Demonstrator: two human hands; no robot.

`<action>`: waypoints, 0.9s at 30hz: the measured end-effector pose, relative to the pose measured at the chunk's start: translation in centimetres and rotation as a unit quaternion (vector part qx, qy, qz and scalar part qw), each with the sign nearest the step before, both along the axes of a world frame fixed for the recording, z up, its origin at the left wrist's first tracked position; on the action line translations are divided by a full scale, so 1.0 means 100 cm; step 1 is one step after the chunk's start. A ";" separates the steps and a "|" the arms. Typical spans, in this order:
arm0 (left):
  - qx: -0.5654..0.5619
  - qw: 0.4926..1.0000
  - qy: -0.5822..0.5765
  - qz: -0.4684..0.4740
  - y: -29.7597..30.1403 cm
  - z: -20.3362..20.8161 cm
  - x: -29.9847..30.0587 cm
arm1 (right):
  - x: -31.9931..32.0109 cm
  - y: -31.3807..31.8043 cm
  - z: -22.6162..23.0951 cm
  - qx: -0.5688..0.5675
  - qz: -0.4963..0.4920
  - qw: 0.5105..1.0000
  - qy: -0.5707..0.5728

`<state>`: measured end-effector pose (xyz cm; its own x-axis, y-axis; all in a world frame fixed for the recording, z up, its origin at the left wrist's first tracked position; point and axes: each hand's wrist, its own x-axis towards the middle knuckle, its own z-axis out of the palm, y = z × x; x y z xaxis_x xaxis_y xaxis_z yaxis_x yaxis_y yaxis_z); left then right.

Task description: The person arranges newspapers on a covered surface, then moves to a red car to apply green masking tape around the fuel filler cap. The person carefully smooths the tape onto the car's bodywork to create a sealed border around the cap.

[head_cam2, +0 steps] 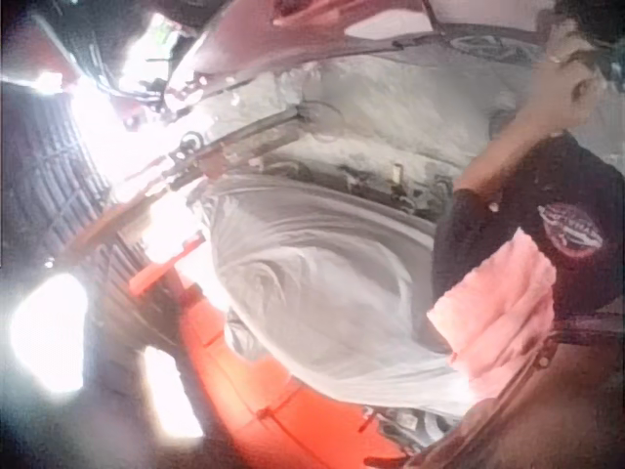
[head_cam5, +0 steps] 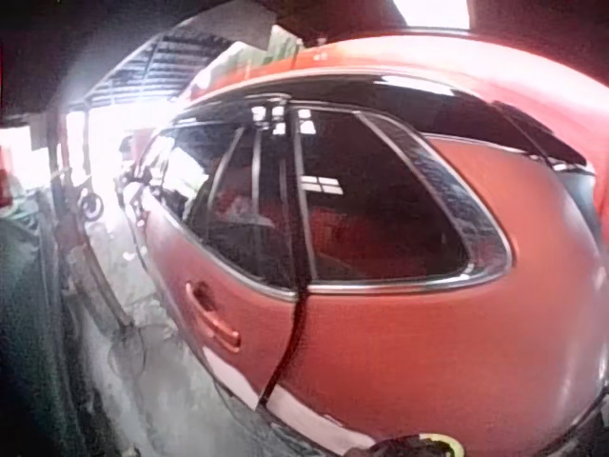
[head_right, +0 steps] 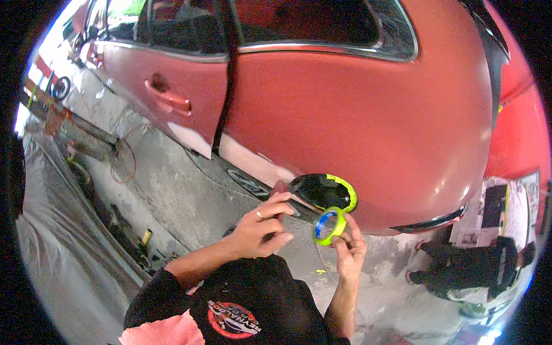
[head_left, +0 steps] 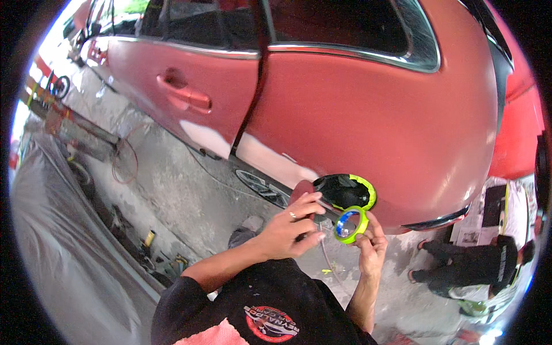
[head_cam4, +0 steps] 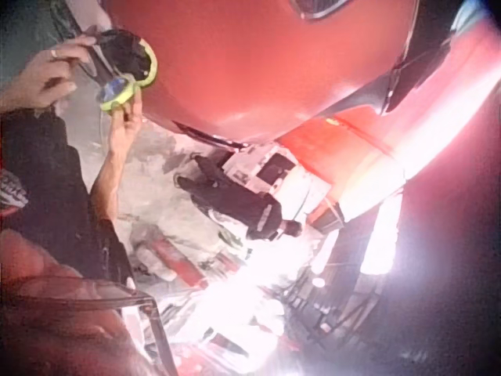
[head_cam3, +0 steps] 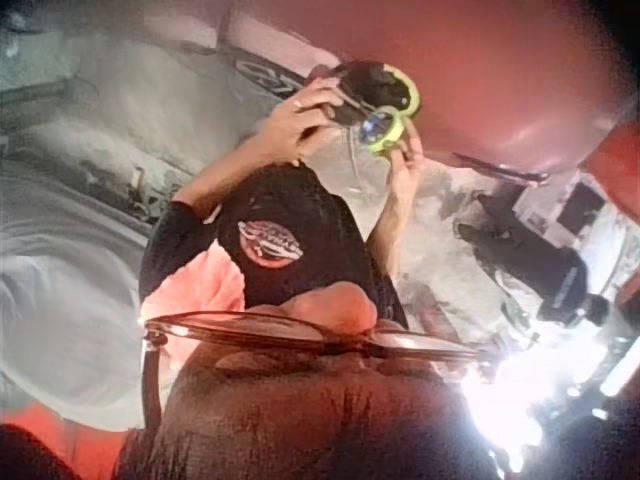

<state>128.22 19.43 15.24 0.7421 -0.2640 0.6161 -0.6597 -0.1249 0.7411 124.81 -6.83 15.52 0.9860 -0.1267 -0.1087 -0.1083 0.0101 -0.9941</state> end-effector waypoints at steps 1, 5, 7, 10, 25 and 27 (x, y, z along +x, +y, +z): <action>0.000 1.000 0.009 -0.004 0.005 0.000 0.000 | 0.001 0.000 -0.004 -0.018 0.012 1.000 -0.016; 0.042 0.998 0.036 -0.008 0.014 0.014 0.003 | -0.003 0.005 0.001 0.040 0.030 0.999 0.000; 0.073 0.995 0.060 0.023 0.017 0.025 0.001 | -0.009 0.005 -0.007 0.085 0.043 0.995 0.023; 0.131 0.976 -0.005 0.174 0.008 0.055 -0.012 | -0.010 -0.001 -0.006 0.080 0.110 0.989 0.062; -0.258 0.874 0.390 -0.136 -0.117 -0.047 -0.030 | 0.073 0.023 0.163 -0.544 0.519 0.657 0.040; -0.328 0.864 0.368 -0.101 -0.125 -0.040 -0.025 | 0.087 0.026 0.153 -0.549 0.557 0.623 0.002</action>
<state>125.71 6.91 11.29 0.9763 -0.2070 0.0628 0.0617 0.5448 0.8363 133.55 -4.23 30.79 0.5296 0.6358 -0.5616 0.5574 -0.7598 -0.3345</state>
